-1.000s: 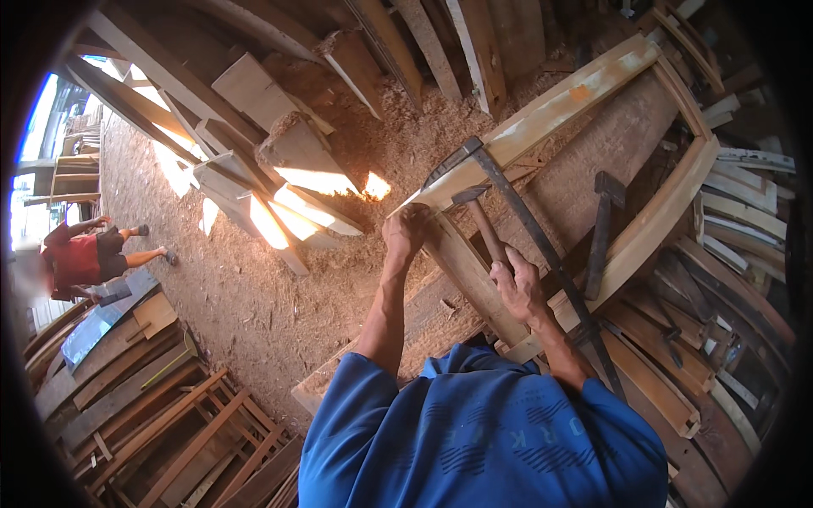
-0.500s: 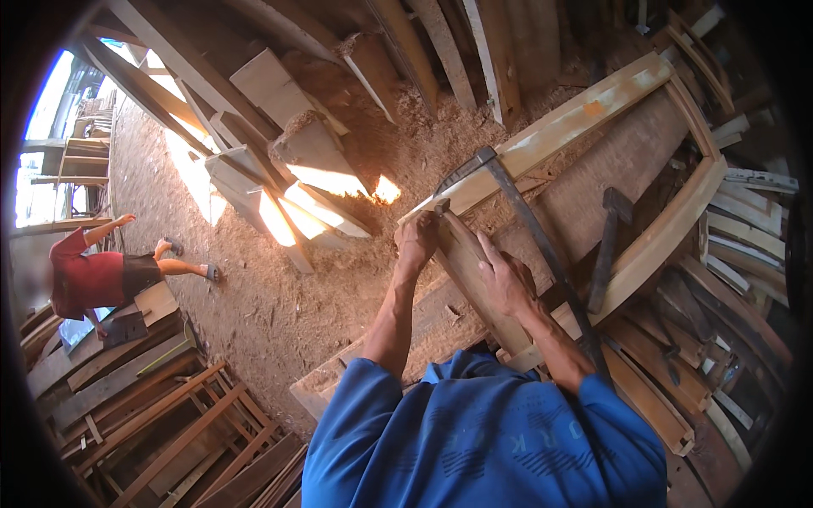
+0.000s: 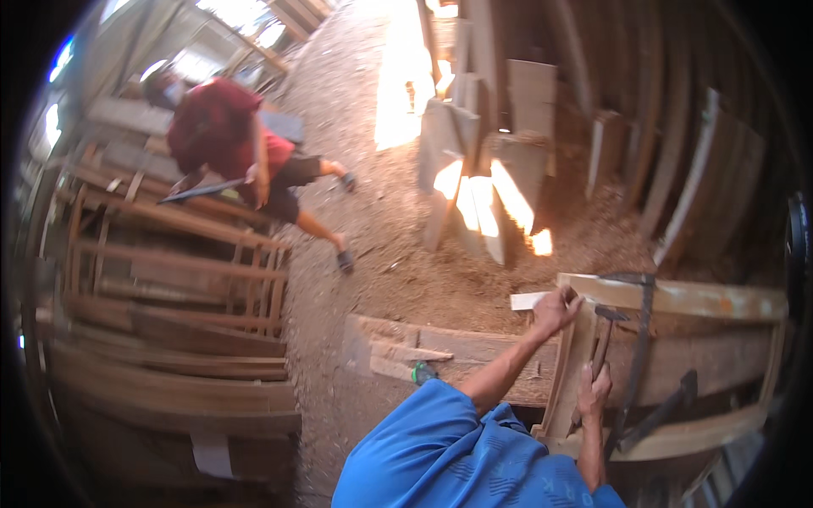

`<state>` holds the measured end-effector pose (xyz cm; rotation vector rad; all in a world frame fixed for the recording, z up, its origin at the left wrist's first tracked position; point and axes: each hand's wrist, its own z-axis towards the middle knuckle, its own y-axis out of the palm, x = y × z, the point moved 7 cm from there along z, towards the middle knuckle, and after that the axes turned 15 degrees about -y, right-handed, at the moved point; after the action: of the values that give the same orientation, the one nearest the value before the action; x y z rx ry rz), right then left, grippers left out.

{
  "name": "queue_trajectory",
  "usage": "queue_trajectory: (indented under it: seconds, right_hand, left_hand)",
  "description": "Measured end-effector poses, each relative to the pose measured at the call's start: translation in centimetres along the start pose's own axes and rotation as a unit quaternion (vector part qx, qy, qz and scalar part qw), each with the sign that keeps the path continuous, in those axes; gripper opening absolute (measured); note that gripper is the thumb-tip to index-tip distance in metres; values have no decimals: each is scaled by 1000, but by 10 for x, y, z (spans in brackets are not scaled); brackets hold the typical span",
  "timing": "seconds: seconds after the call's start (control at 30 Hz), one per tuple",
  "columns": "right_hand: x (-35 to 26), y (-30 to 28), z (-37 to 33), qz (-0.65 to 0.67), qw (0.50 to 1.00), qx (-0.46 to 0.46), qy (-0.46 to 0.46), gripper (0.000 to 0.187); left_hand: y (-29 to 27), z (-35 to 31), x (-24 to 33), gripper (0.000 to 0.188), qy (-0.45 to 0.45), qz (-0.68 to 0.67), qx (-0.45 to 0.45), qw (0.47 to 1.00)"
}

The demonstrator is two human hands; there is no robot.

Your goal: The person uses a hammer to drive nails into a wooden frame, then walks to a workbench to retrieve more nails from a container before returning to the frame.

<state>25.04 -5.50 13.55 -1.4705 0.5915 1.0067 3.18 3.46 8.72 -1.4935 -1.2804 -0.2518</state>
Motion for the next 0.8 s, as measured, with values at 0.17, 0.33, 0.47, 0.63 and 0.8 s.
queue_trajectory:
  seconds: [0.17,0.33,0.47,0.63,0.8]
  right_hand:
    - [32,34,-24,97,978,-111,146,40]
    - [34,40,-11,56,995,-87,-11,43]
    - [22,38,-7,24,994,-105,-34,43]
    - [28,39,-8,40,995,-84,-36,41]
    - [36,41,-14,13,996,-77,-32,41]
  left_hand:
    - [33,-71,-67,43,-72,51,-82,993]
    - [74,-111,-92,40,-102,21,-156,982]
    - [81,-110,-94,39,-99,15,-159,982]
    - [80,-109,-88,42,-89,4,-167,982]
    - [79,-111,-97,37,-90,17,-153,984]
